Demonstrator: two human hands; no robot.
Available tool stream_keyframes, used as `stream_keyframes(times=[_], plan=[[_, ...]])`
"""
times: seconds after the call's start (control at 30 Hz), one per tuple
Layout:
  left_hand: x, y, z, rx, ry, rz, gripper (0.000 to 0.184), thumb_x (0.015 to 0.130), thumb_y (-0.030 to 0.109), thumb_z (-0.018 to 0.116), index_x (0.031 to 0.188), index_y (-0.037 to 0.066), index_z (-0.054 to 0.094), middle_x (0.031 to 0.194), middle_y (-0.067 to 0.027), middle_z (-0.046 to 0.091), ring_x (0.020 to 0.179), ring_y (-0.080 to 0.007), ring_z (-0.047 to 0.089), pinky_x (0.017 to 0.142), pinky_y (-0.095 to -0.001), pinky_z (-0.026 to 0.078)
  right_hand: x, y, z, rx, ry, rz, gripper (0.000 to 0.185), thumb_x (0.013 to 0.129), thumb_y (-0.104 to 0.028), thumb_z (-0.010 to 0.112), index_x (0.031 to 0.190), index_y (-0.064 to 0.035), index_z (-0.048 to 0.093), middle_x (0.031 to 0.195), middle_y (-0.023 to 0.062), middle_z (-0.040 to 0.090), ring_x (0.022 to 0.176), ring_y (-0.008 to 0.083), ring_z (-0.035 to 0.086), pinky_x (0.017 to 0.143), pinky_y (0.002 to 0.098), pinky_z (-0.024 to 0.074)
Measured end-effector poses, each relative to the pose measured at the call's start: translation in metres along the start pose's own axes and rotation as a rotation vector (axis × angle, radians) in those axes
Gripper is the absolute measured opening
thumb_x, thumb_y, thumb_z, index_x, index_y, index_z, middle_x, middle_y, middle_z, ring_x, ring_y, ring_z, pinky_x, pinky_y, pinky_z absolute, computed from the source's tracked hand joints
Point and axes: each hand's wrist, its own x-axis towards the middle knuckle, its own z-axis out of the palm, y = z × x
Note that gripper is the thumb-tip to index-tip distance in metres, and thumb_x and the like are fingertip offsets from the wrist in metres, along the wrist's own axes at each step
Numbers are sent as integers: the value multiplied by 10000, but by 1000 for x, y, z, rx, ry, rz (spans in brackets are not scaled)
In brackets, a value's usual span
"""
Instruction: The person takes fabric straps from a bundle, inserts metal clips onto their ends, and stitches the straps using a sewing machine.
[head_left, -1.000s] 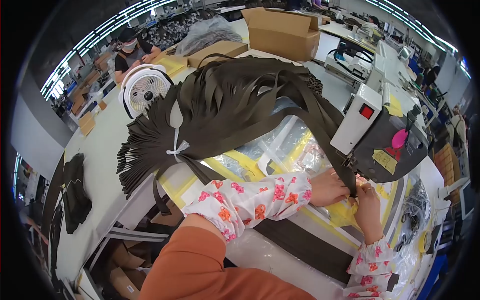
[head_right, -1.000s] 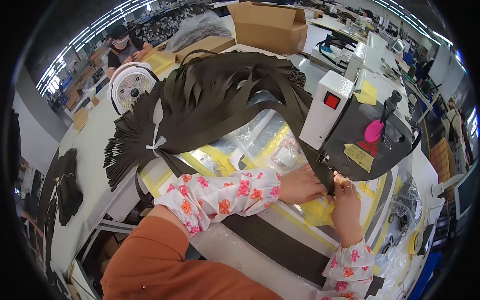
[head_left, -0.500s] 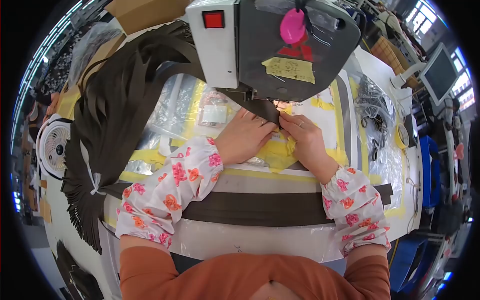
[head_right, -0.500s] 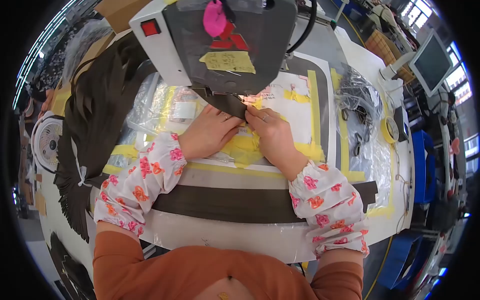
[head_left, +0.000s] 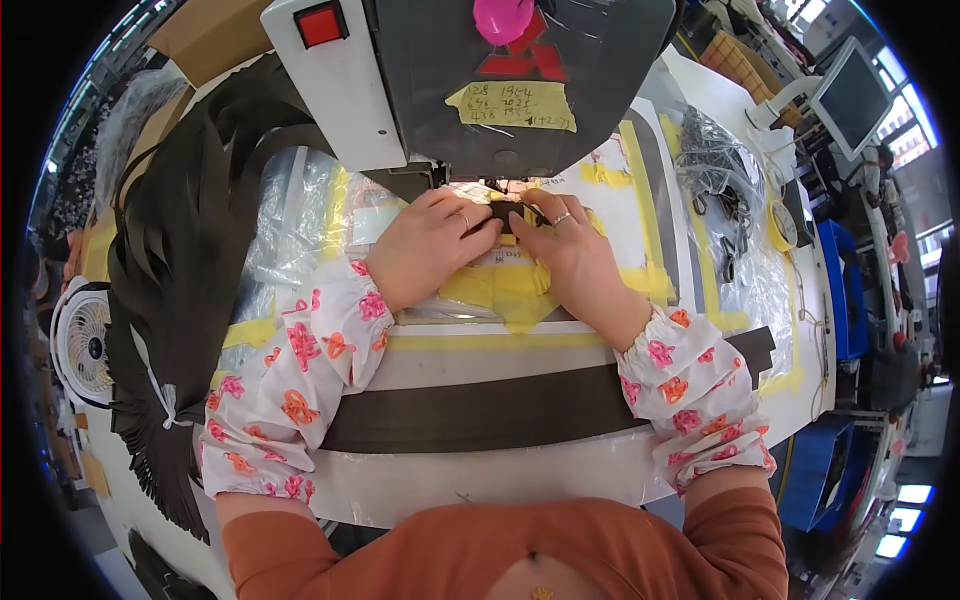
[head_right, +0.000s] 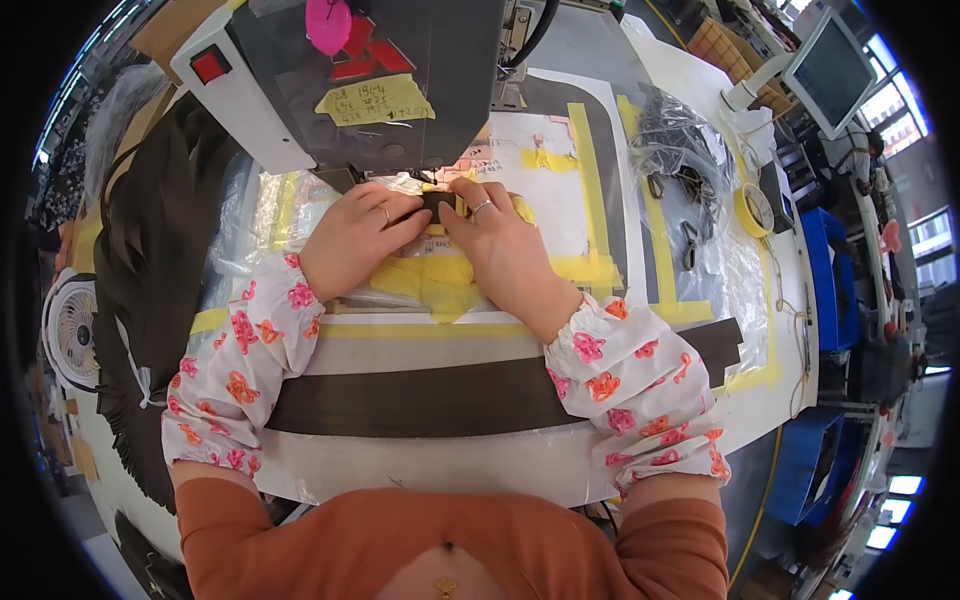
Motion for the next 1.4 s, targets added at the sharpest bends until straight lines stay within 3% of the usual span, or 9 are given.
stream_keyframes(times=[0.2, 0.4, 0.53, 0.63, 0.8, 1.07, 1.3, 1.4], plan=[[2, -10, 7, -96, 34, -24, 249, 712, 114, 620, 960, 100, 642, 1025, -18, 611, 898, -211, 558, 796, -323, 473, 1, 6, 5, 6, 34, -59, 311, 688, -46, 586, 996, -51, 632, 1075, 52, 586, 996, 232, 530, 744, 324, 512], [5, -13, 5, -144, 5, -28, 290, 730, 37, 575, 985, 145, 661, 1098, -3, 615, 915, -228, 579, 801, -328, 484, 1, 8, 6, -18, 85, -94, 282, 678, -53, 600, 956, -49, 648, 1037, 45, 606, 945, 236, 544, 841, 346, 445], [6, -23, 8, -478, -21, -197, 326, 714, -40, 507, 952, 112, 669, 1041, -34, 646, 958, -251, 598, 788, -336, 496, 2, 7, 4, 107, 37, -2, 297, 661, -51, 610, 956, -46, 650, 1040, 47, 604, 957, 239, 541, 854, 364, 436], [6, -23, 10, -517, -15, -203, 330, 714, -49, 509, 949, 119, 669, 1066, -37, 634, 955, -257, 583, 806, -342, 486, 2, 9, 4, 82, 40, -28, 310, 661, -48, 609, 969, -45, 644, 1049, 50, 601, 969, 234, 537, 884, 379, 421], [2, -10, 7, -244, -33, -78, 289, 738, -3, 570, 995, 105, 646, 1102, -37, 606, 927, -262, 545, 814, -349, 457, 4, -7, -4, -232, -66, -134, 318, 677, -29, 583, 993, -17, 620, 1068, 58, 596, 981, 218, 533, 961, 426, 367], [-1, 2, 12, -316, 116, -250, 190, 768, 58, 634, 958, 53, 633, 1108, -118, 569, 950, -289, 536, 830, -362, 438, -2, -9, -4, -93, -59, -57, 252, 693, -29, 569, 944, -15, 595, 1073, 62, 596, 980, 213, 536, 993, 475, 328], [4, 5, 5, -303, 57, -299, 172, 761, 67, 638, 932, 69, 652, 1071, -112, 593, 1010, -289, 552, 855, -379, 443, 6, -8, -7, -115, -27, -43, 177, 727, -56, 555, 899, -39, 593, 1049, 53, 596, 960, 210, 551, 1004, 512, 313], [5, 8, 9, -283, 67, -320, 170, 755, 71, 642, 925, 71, 652, 1048, -91, 612, 960, -275, 580, 842, -378, 453, 3, -5, -6, -124, -88, -13, 276, 709, -59, 593, 983, -36, 602, 1111, 67, 604, 993, 222, 555, 999, 527, 296]])
